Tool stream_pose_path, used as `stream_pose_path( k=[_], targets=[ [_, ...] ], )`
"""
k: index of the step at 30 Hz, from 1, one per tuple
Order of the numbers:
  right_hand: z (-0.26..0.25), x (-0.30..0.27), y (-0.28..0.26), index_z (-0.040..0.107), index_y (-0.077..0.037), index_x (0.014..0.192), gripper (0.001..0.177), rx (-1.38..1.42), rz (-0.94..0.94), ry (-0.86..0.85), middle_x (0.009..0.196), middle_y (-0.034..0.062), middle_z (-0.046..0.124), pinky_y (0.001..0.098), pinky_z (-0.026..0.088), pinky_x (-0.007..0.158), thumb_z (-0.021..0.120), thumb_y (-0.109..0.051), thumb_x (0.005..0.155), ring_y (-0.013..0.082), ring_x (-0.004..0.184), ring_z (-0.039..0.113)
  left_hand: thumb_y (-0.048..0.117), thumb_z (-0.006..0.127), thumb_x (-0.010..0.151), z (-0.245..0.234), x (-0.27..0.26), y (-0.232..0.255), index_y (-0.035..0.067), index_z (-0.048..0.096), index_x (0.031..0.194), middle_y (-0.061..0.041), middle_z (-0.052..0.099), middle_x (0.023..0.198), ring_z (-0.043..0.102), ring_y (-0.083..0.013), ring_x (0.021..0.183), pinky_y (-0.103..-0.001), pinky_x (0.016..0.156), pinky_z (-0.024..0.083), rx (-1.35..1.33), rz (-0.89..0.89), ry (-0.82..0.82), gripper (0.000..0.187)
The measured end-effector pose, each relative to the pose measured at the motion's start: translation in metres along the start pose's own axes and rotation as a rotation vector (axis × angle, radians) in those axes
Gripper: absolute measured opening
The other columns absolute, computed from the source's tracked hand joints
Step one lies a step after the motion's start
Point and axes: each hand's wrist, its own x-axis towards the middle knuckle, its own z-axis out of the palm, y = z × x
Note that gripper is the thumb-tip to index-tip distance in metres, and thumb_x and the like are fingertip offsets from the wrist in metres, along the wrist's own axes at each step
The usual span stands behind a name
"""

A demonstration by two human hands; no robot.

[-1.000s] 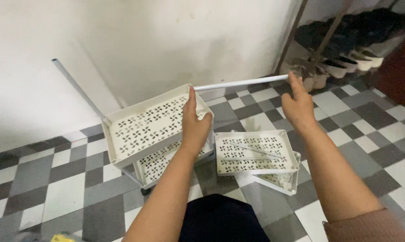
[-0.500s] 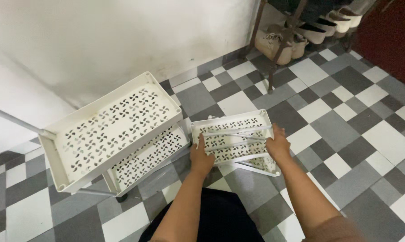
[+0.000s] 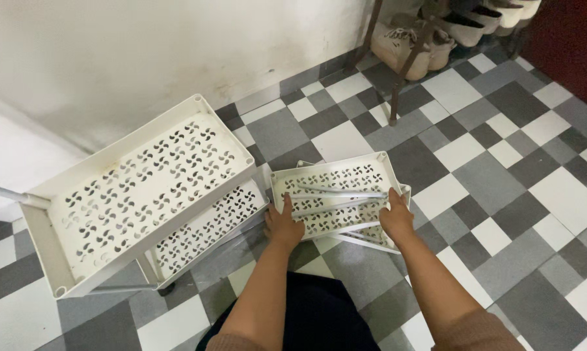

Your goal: The person assembles a white plastic storage rack by inserting metal poles into corner holes and stacking perforated trays. They repeatedly insert and remove poles to adjust the structure, then place trays onto the frame.

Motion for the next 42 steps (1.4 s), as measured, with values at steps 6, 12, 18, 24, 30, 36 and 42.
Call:
stream_pose_path(
  k=[6,12,18,24,30,36,42],
  targets=[
    [-0.005,-0.005,-0.005,0.034,-0.01,0.158,0.075,0.013,0.007,0.003,0.161,0.0236,0.034,0.0553,0.017,0.122,0.053,-0.015,0.086,0.0348,0.155,0.024,0.025,0.068,0.086,-0.002,0.0,0.004,0.043,0.012,0.162,-0.023,-0.002,0.17,0.001,-0.0481,0.155,-0.07,0.119,0.014,-0.081,0.066,0.013,0.097],
    [-0.007,-0.011,-0.026,0.036,-0.012,0.159,0.073,0.027,-0.032,-0.005,0.162,0.0196,0.037,0.0557,0.018,0.123,0.052,-0.016,0.088,0.0339,0.157,0.024,0.022,0.071,0.085,-0.023,-0.027,0.016,0.036,0.019,0.162,-0.03,0.011,0.166,0.021,-0.0508,0.152,-0.061,0.114,0.034,-0.062,0.246,0.154,0.094],
    [-0.001,-0.028,-0.112,0.031,-0.009,0.159,0.073,0.049,-0.249,-0.074,0.166,0.0131,0.031,0.0545,0.011,0.124,0.056,-0.02,0.09,0.0307,0.157,0.019,0.007,0.065,0.093,-0.094,-0.088,0.031,0.01,0.06,0.139,-0.023,0.061,0.141,0.059,-0.0384,0.13,-0.04,0.108,0.046,-0.341,0.71,0.464,0.047],
    [-0.017,-0.087,-0.251,0.029,-0.001,0.158,0.068,0.17,-0.586,-0.125,0.166,0.0212,0.027,0.0464,0.017,0.124,0.052,-0.029,0.099,0.0354,0.156,0.017,0.002,0.061,0.096,-0.215,-0.153,-0.007,0.008,0.07,0.119,-0.014,0.072,0.121,0.073,-0.0324,0.112,-0.036,0.093,0.059,-0.397,0.71,0.924,0.025],
    [-0.015,-0.158,-0.343,0.025,0.009,0.155,0.075,0.224,-0.816,-0.194,0.164,0.0328,0.018,0.0463,0.017,0.124,0.055,-0.032,0.1,0.0436,0.155,0.014,0.005,0.056,0.098,-0.321,-0.165,-0.103,0.0,0.064,0.127,-0.022,0.063,0.134,0.058,-0.0386,0.128,-0.044,0.108,0.046,-0.15,0.375,1.202,0.03],
    [0.01,-0.171,-0.385,0.023,0.007,0.155,0.079,0.046,-0.806,-0.168,0.164,0.0334,0.011,0.0515,0.013,0.123,0.054,-0.04,0.1,0.0452,0.154,0.009,0.004,0.056,0.089,-0.336,-0.135,-0.164,0.001,0.062,0.131,-0.023,0.055,0.144,0.054,-0.0427,0.128,-0.046,0.104,0.044,-0.005,0.191,1.09,0.042],
    [0.024,-0.174,-0.402,0.019,0.004,0.157,0.081,-0.095,-0.804,-0.176,0.166,0.029,0.008,0.054,0.009,0.123,0.05,-0.044,0.1,0.041,0.156,0.006,0.01,0.055,0.093,-0.333,-0.124,-0.186,0.005,0.061,0.134,-0.019,0.054,0.146,0.057,-0.0396,0.125,-0.046,0.103,0.047,-0.09,0.154,1.012,0.042]
  ],
)
